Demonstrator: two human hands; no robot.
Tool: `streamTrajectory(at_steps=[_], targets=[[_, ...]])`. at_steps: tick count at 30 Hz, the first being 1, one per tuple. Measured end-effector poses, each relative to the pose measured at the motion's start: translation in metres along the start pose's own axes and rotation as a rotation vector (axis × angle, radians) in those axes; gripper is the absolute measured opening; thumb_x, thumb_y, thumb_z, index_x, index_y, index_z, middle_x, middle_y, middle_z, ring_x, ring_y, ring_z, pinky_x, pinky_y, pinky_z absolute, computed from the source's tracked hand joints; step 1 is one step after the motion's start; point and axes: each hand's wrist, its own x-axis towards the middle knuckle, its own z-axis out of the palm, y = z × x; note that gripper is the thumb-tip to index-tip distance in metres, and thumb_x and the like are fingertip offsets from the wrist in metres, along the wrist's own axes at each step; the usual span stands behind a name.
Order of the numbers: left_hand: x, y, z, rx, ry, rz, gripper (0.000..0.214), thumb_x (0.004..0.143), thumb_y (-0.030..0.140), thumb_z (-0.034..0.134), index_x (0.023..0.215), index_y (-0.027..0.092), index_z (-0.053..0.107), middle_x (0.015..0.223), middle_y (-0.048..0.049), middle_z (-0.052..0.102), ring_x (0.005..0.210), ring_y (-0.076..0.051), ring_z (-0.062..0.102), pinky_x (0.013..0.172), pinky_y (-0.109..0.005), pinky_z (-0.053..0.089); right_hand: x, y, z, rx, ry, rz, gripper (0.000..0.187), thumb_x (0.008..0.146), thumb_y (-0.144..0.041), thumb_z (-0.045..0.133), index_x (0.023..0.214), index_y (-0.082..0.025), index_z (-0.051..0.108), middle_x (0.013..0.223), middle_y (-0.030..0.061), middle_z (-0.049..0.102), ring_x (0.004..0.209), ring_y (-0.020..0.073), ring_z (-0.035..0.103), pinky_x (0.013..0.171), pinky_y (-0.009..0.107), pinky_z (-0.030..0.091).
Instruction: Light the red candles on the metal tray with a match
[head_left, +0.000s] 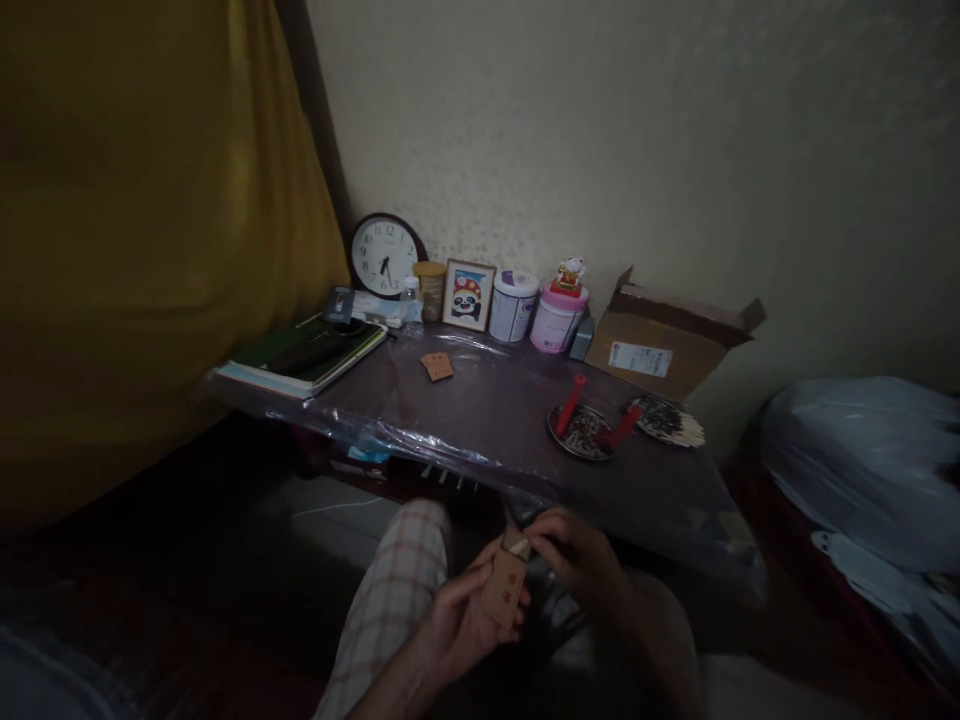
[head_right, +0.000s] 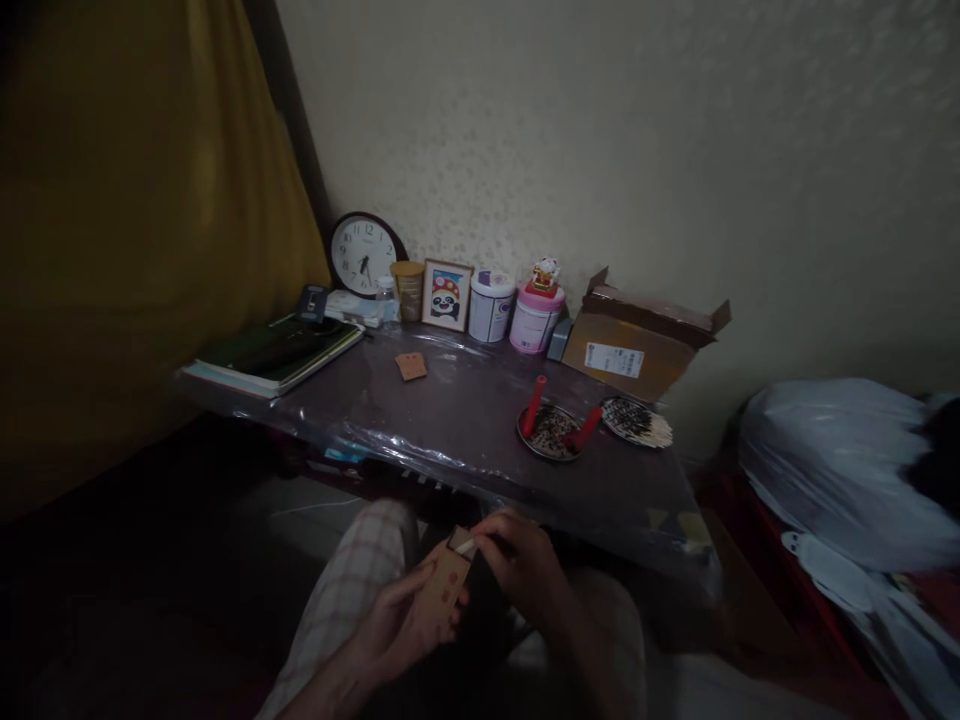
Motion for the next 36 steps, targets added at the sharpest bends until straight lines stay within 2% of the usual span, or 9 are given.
streamTrajectory(at_steps=[7,11,14,21,25,28,33,36], targets=[[0.000,-0.001,-0.002,0.040,-0.016,-0.004,0.032,0.087,0.029,0.050,0.112,0.013,0.061,0.077,-0.0107,0.074,0.066,-0.018,0.068,0.060,-0.028,0.048,0.006,-0.010,-0.007,-0.361,-0.268,-0.070,0.022,0.090,-0.018,0.048,0.092,-0.023,0.070,0.091,0.0032,0.067,0.084,0.0149,0.064,0.077,0.026,0.049],[-0.001,0.000,-0.003,0.060,-0.037,0.017,0.038,0.087,0.026,0.048,0.123,0.013,0.054,0.080,-0.0119,0.074,0.069,-0.019,0.068,0.061,-0.029,0.048,0.010,-0.015,-0.011,-0.477,-0.372,-0.115,0.021,0.091,-0.018,0.049,0.095,-0.023,0.069,0.092,0.0035,0.065,0.082,0.0150,0.063,0.072,0.024,0.049],[-0.002,-0.001,-0.004,0.079,-0.042,0.011,0.042,0.088,0.026,0.047,0.128,0.014,0.050,0.079,-0.0117,0.074,0.068,-0.019,0.068,0.060,-0.028,0.047,0.013,-0.019,-0.013,-0.555,-0.425,-0.168,0.020,0.091,-0.017,0.049,0.090,-0.021,0.069,0.089,0.0037,0.064,0.079,0.0155,0.061,0.068,0.024,0.047],[-0.003,-0.003,-0.006,0.098,-0.068,0.009,0.044,0.088,0.026,0.047,0.131,0.017,0.047,0.080,-0.0101,0.075,0.069,-0.019,0.068,0.061,-0.029,0.047,0.015,-0.018,-0.013,-0.566,-0.449,-0.268,0.017,0.092,-0.017,0.049,0.080,-0.018,0.062,0.083,0.0028,0.061,0.076,0.0155,0.056,0.067,0.025,0.044],[-0.003,-0.003,-0.008,0.098,-0.055,0.002,0.044,0.089,0.026,0.046,0.132,0.016,0.046,0.081,-0.0107,0.075,0.069,-0.019,0.068,0.062,-0.029,0.046,0.014,-0.017,-0.012,-0.553,-0.461,-0.266,0.017,0.093,-0.017,0.048,0.087,-0.019,0.064,0.085,0.0027,0.062,0.077,0.0149,0.057,0.067,0.024,0.044],[-0.002,-0.004,-0.009,0.117,-0.063,0.000,0.045,0.089,0.026,0.045,0.133,0.016,0.045,0.080,-0.0103,0.075,0.067,-0.018,0.068,0.061,-0.029,0.046,0.013,-0.017,-0.012,-0.573,-0.472,-0.288,0.019,0.094,-0.017,0.047,0.084,-0.019,0.064,0.085,0.0026,0.062,0.076,0.0147,0.057,0.065,0.024,0.043],[-0.002,-0.005,-0.008,0.115,-0.068,0.002,0.044,0.088,0.023,0.044,0.132,0.016,0.045,0.080,-0.0090,0.073,0.070,-0.018,0.068,0.062,-0.029,0.046,0.012,-0.015,-0.012,-0.566,-0.467,-0.318,0.014,0.090,-0.015,0.051,0.080,-0.017,0.061,0.082,0.0033,0.062,0.075,0.0155,0.055,0.067,0.025,0.042],[-0.003,-0.005,-0.006,0.121,-0.068,0.006,0.049,0.089,0.022,0.043,0.137,0.017,0.039,0.081,-0.0095,0.072,0.072,-0.018,0.068,0.063,-0.029,0.046,0.012,-0.015,-0.012,-0.568,-0.469,-0.338,0.012,0.087,-0.013,0.053,0.078,-0.017,0.060,0.081,0.0032,0.062,0.076,0.0160,0.055,0.069,0.025,0.042]])
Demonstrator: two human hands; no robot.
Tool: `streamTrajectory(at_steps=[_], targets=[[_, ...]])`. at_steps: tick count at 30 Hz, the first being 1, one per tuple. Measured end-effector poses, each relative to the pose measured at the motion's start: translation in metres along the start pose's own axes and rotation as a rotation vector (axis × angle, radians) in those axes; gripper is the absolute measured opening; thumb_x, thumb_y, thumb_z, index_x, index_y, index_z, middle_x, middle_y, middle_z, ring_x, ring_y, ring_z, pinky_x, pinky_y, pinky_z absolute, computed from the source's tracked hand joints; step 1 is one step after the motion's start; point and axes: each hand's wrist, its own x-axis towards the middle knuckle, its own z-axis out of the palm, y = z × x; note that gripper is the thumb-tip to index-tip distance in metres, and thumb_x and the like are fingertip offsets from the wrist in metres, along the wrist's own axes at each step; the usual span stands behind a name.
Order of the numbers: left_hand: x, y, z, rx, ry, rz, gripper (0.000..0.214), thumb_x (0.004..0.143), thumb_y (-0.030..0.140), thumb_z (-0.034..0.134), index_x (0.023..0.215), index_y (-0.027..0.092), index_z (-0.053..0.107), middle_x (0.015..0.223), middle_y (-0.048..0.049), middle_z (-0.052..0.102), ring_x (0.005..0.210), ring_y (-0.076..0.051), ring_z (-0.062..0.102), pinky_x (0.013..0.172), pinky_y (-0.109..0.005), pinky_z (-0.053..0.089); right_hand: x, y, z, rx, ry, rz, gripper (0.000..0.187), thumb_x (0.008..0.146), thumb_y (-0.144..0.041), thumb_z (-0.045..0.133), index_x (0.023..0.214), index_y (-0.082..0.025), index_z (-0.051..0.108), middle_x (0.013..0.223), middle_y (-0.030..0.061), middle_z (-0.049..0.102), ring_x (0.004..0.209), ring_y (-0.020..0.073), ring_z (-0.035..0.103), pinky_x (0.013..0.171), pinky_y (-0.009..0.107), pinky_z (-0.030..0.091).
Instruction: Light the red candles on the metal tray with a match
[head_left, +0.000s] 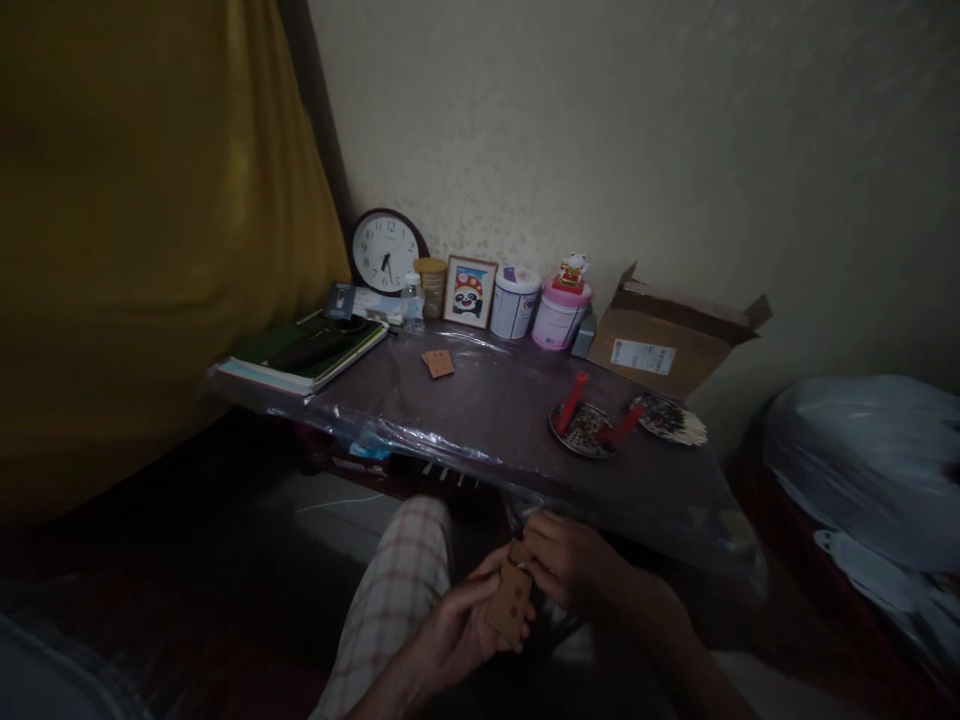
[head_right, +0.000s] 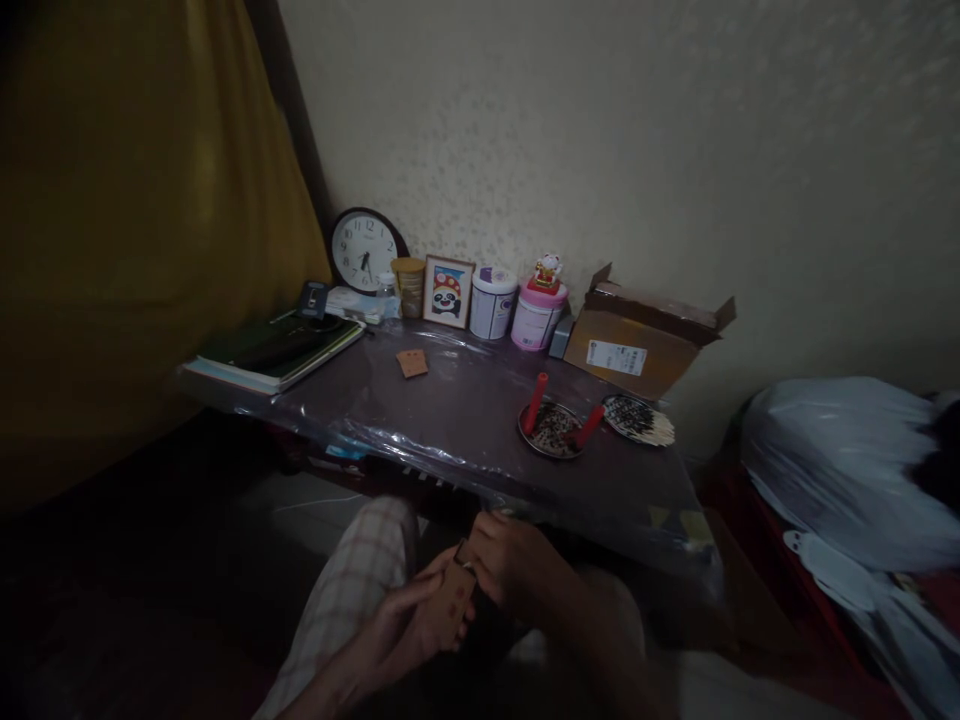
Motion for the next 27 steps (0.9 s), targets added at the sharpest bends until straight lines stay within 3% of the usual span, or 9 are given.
streamTrajectory(at_steps=[3,7,10,13,19,24,27], targets=[[0.001,0.002,0.000,0.020,0.009,0.000,0.055,0.089,0.022,0.043,0.142,0.019,0.029,0.084,-0.0098,0.072,0.073,-0.019,0.068,0.061,-0.029,0.046,-0.001,-0.001,-0.002,-0.003,0.007,0.027,0.013,0.086,-0.011,0.050,0.080,-0.017,0.059,0.081,0.0033,0.063,0.074,0.0160,0.055,0.066,0.025,0.042],[0.003,0.004,-0.001,0.026,-0.001,0.035,0.062,0.087,0.022,0.045,0.145,0.020,0.022,0.088,-0.0100,0.072,0.074,-0.020,0.069,0.061,-0.030,0.046,-0.005,0.000,-0.006,0.046,0.000,0.170,0.016,0.081,-0.006,0.050,0.075,-0.018,0.058,0.072,0.0014,0.062,0.062,0.0137,0.055,0.057,0.024,0.039],[0.003,0.006,0.000,0.055,-0.032,0.041,0.062,0.087,0.023,0.045,0.144,0.019,0.022,0.086,-0.0116,0.073,0.072,-0.020,0.069,0.061,-0.030,0.046,-0.010,0.007,-0.007,0.201,0.110,0.215,0.018,0.081,-0.005,0.048,0.077,-0.018,0.060,0.073,0.0009,0.063,0.064,0.0123,0.057,0.061,0.022,0.042],[0.004,0.008,0.002,0.067,-0.039,0.055,0.058,0.089,0.023,0.042,0.143,0.020,0.023,0.087,-0.0116,0.072,0.072,-0.020,0.069,0.062,-0.030,0.046,-0.016,0.016,-0.008,0.335,0.242,0.170,0.019,0.087,-0.010,0.046,0.088,-0.019,0.063,0.080,0.0026,0.065,0.072,0.0132,0.061,0.067,0.023,0.045],[0.005,0.009,0.003,0.068,-0.032,0.068,0.052,0.089,0.022,0.041,0.139,0.025,0.029,0.090,-0.0088,0.071,0.075,-0.019,0.069,0.065,-0.031,0.045,-0.021,0.014,-0.009,0.339,0.329,0.175,0.019,0.090,-0.013,0.045,0.086,-0.020,0.063,0.082,0.0036,0.062,0.074,0.0140,0.060,0.068,0.024,0.047],[0.004,0.008,0.007,0.018,-0.013,0.091,0.046,0.087,0.021,0.045,0.133,0.025,0.039,0.098,-0.0064,0.068,0.077,-0.019,0.068,0.066,-0.033,0.045,-0.021,0.010,-0.002,0.247,0.324,0.137,0.020,0.088,-0.010,0.046,0.088,-0.020,0.062,0.084,0.0044,0.062,0.075,0.0145,0.060,0.069,0.025,0.049],[0.005,0.006,0.008,-0.007,-0.009,0.099,0.045,0.086,0.023,0.047,0.131,0.025,0.042,0.098,-0.0065,0.068,0.081,-0.020,0.067,0.067,-0.033,0.045,-0.017,0.005,-0.002,0.154,0.217,0.139,0.022,0.083,-0.006,0.048,0.087,-0.022,0.063,0.086,0.0043,0.063,0.075,0.0150,0.061,0.068,0.024,0.050]])
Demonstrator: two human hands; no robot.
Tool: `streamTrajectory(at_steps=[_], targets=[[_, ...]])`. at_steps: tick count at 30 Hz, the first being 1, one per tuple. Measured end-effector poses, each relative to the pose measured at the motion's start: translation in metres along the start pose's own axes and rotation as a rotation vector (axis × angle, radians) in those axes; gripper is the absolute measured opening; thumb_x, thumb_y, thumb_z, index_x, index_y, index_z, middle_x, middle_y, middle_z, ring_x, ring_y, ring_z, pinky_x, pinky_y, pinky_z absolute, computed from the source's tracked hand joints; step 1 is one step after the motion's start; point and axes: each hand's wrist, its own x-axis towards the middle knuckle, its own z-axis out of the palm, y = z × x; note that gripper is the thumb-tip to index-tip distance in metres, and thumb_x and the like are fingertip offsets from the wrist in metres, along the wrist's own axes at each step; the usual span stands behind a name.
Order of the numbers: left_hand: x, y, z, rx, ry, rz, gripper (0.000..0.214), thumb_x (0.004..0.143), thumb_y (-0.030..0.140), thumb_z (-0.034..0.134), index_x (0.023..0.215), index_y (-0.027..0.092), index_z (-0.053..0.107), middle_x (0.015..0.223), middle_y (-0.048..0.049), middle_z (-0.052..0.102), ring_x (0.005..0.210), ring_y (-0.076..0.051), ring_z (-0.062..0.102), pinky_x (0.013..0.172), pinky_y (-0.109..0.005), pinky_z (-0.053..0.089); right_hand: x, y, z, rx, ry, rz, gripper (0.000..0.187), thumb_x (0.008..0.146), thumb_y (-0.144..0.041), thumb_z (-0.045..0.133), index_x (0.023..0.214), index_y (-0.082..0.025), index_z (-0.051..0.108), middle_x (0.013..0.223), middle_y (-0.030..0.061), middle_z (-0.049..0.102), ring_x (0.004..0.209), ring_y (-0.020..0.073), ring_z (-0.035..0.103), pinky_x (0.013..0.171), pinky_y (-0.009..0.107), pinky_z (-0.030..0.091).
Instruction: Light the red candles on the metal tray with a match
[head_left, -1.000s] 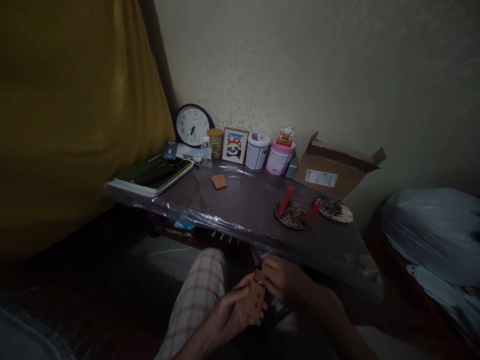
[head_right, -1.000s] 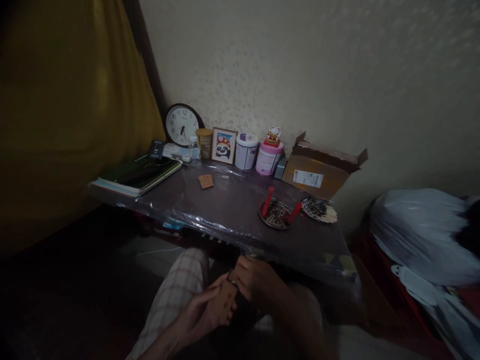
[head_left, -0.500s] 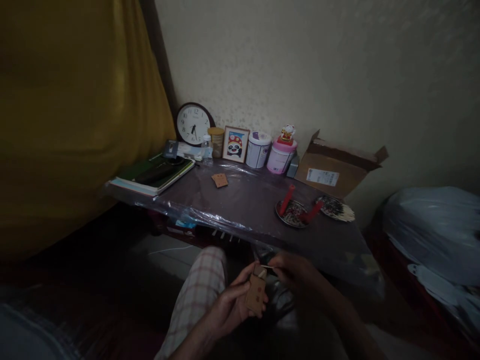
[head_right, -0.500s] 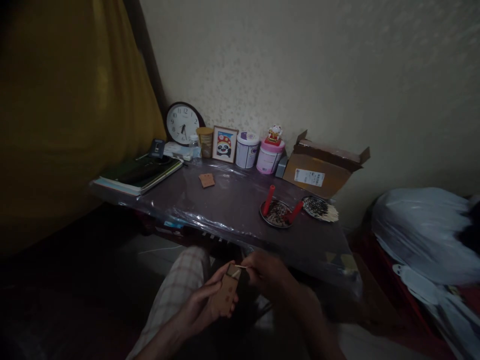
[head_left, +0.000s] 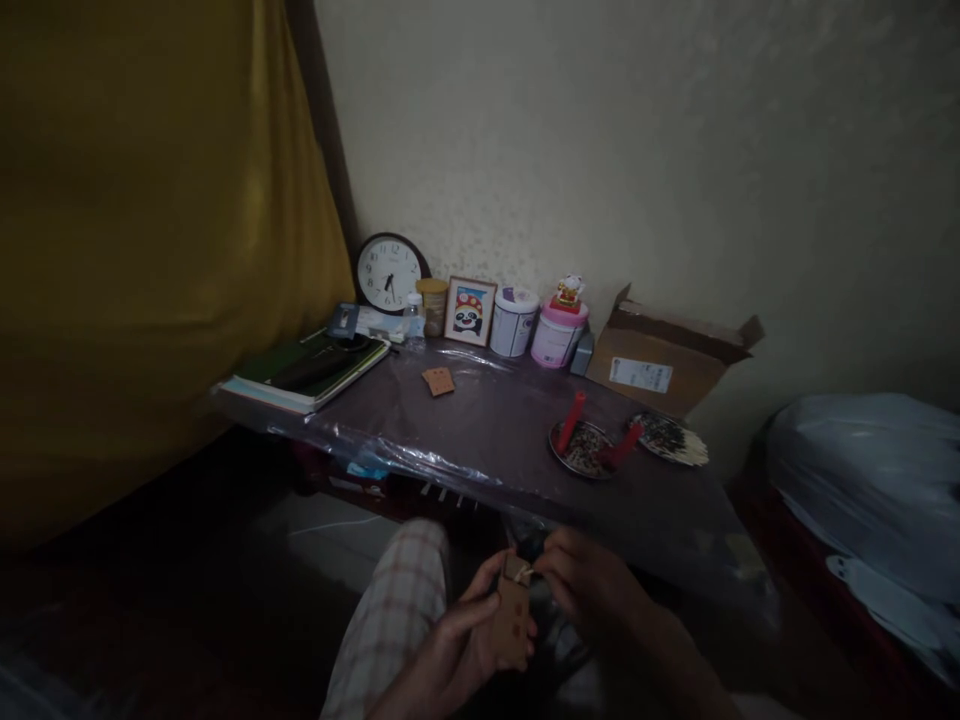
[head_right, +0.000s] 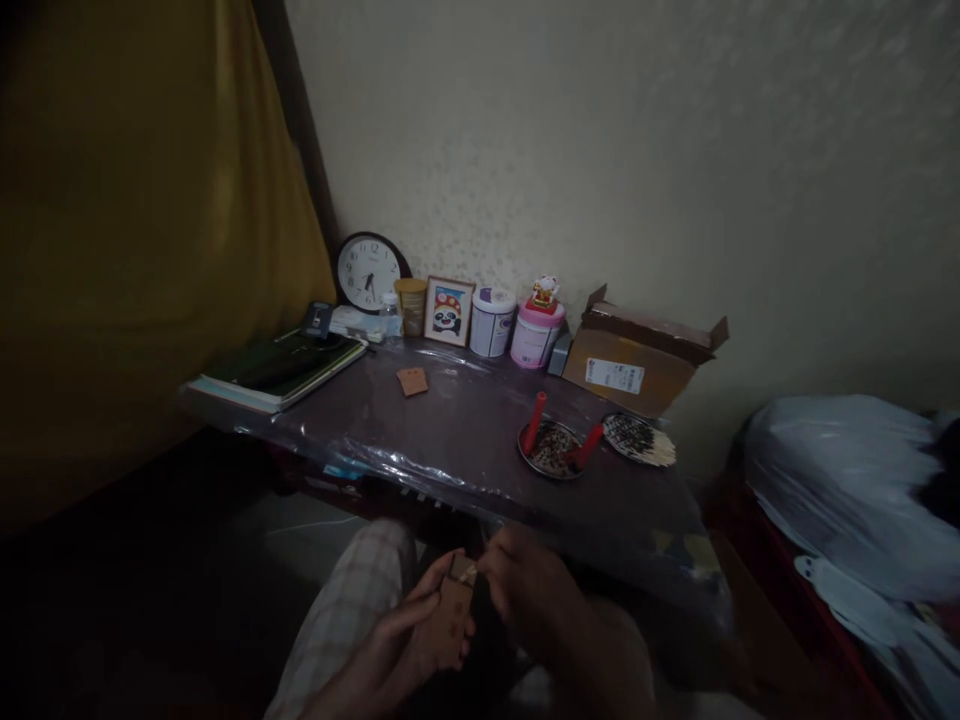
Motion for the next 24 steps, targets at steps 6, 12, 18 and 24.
streamTrajectory(at_steps=[6,12,18,24], targets=[[0.006,0.000,-0.001,-0.003,-0.113,-0.044,0.048,0.076,0.032,0.064,0.122,0.027,0.052,0.088,-0.0030,0.070,0.075,-0.019,0.065,0.066,-0.031,0.039,0.005,-0.021,-0.006,-0.047,-0.002,-0.040,0.021,0.081,-0.007,0.051,0.081,-0.025,0.063,0.080,0.0005,0.066,0.068,0.0141,0.062,0.060,0.022,0.049],[0.004,0.001,0.010,-0.034,-0.059,-0.040,0.045,0.076,0.028,0.065,0.119,0.027,0.053,0.085,-0.0031,0.071,0.072,-0.017,0.065,0.066,-0.029,0.040,-0.009,-0.024,0.000,0.231,0.129,0.051,0.019,0.086,-0.017,0.053,0.093,-0.030,0.064,0.088,-0.0017,0.068,0.078,0.0136,0.066,0.068,0.020,0.053],[0.008,0.000,0.003,0.066,-0.003,-0.015,0.054,0.077,0.034,0.062,0.127,0.023,0.044,0.082,-0.0074,0.074,0.067,-0.019,0.067,0.062,-0.031,0.040,0.000,-0.011,0.019,0.595,0.359,0.109,0.014,0.088,-0.030,0.056,0.078,-0.025,0.065,0.081,0.0015,0.070,0.076,0.0158,0.069,0.071,0.024,0.057],[0.014,0.005,-0.002,-0.007,0.026,0.018,0.057,0.083,0.033,0.057,0.135,0.028,0.034,0.088,-0.0074,0.073,0.071,-0.020,0.069,0.063,-0.030,0.043,-0.006,0.001,0.047,0.594,0.583,0.207,0.008,0.086,-0.026,0.058,0.085,-0.024,0.066,0.088,0.0045,0.070,0.084,0.0178,0.069,0.076,0.025,0.057]])
